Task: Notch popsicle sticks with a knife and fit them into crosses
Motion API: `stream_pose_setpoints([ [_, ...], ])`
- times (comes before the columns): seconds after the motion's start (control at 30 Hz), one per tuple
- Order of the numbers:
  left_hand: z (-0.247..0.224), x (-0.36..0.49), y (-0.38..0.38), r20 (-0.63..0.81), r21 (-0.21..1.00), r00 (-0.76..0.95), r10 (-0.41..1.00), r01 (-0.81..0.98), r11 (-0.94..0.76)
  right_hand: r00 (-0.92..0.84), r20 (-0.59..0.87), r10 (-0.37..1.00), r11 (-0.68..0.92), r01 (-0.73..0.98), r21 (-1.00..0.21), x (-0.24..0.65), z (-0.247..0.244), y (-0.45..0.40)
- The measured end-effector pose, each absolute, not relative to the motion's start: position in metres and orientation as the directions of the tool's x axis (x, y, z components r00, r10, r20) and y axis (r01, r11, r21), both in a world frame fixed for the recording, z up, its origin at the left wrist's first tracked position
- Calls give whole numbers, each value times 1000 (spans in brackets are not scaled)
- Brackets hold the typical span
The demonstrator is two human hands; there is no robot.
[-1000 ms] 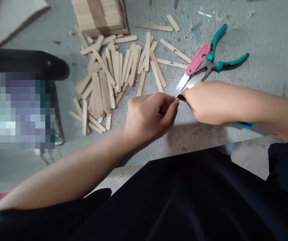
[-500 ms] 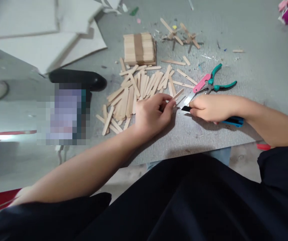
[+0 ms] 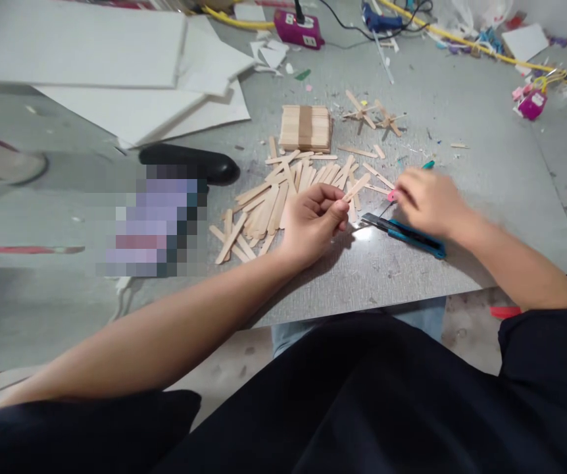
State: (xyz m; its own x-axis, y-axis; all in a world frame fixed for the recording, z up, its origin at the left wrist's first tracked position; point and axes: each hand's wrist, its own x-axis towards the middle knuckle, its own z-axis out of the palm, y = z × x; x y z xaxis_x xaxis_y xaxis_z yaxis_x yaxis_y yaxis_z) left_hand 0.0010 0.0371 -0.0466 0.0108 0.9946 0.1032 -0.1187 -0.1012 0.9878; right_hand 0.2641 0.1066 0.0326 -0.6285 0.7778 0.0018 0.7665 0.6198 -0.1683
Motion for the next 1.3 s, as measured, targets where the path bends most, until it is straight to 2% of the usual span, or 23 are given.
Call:
stream_pose_setpoints([
  [0.03,-48,2,38,110,986,8,994,-128,-108,-601,28,799,599,791,-121,278,37,119],
  [0.1,-52,4,39,134,982,-6,991,-136,-134,-654,0,757,653,756,-49,309,40,142],
  [0.17,-56,6,40,182,974,-28,983,-129,-184,-733,-49,678,732,680,-36,334,33,158],
  [0.27,-60,9,40,250,960,-55,967,-115,-255,-763,-84,641,763,645,-31,353,15,166],
  [0.43,-55,11,35,250,962,-70,966,-90,-256,-735,-116,668,743,668,47,347,-1,166],
  [0.6,-48,12,28,228,967,-13,974,-114,-228,-717,-90,692,722,689,65,343,-7,163],
  [0.83,-53,12,36,210,952,-132,969,-199,-233,-664,-57,746,666,745,43,353,-14,164],
  [0.97,-55,14,36,237,942,-187,953,-197,-273,-610,7,793,607,789,-95,338,-1,156],
  [1.07,-56,16,35,275,938,-248,929,-143,-316,-611,48,790,598,752,-277,307,10,138],
  [1.17,-59,15,36,323,932,-317,892,-61,-358,-593,64,803,535,669,-516,271,17,117],
  [1.23,-61,14,37,366,920,-349,863,-6,-393,-577,28,816,432,577,-694,251,23,102],
  [1.3,-64,12,37,426,896,-372,825,50,-440,-569,-97,817,184,417,-890,238,31,85],
])
